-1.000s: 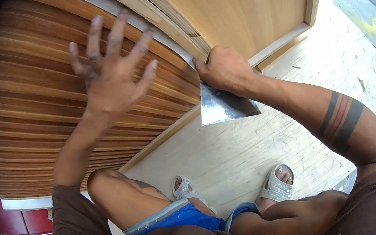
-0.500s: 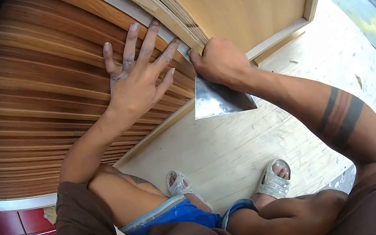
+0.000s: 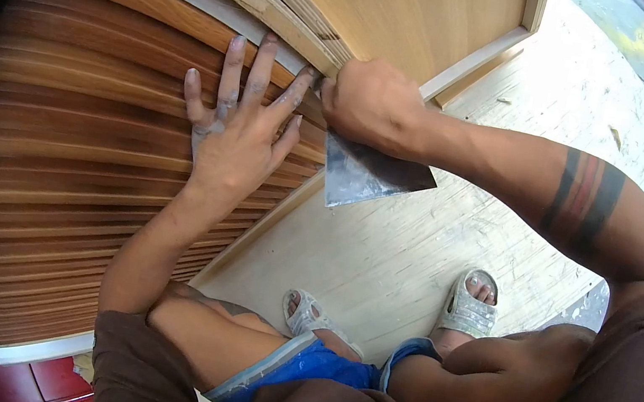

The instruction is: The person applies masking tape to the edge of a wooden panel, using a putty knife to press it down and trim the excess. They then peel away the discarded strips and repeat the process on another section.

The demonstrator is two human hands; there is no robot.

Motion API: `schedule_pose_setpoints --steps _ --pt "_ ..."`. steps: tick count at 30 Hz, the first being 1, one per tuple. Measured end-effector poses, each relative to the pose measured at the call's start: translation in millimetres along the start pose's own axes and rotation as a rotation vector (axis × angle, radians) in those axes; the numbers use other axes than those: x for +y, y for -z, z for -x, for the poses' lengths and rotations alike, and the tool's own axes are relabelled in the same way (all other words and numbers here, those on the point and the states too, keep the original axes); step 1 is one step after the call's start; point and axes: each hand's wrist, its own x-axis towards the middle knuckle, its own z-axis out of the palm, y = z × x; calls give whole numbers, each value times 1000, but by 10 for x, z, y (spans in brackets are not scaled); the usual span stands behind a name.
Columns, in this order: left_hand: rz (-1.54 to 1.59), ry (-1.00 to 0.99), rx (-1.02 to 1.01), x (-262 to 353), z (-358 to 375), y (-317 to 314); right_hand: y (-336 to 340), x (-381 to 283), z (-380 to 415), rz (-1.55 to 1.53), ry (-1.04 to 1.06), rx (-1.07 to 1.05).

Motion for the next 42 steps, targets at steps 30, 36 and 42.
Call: schedule_pose_setpoints --steps 30,36,42 --pt "-27 22 83 76 25 -139 54 -10 -15 -24 -8 -24" --pt "-32 25 106 85 15 -131 91 -31 -41 -14 12 -53" --pt "-44 -3 94 76 29 -136 49 -34 -49 14 7 -25"
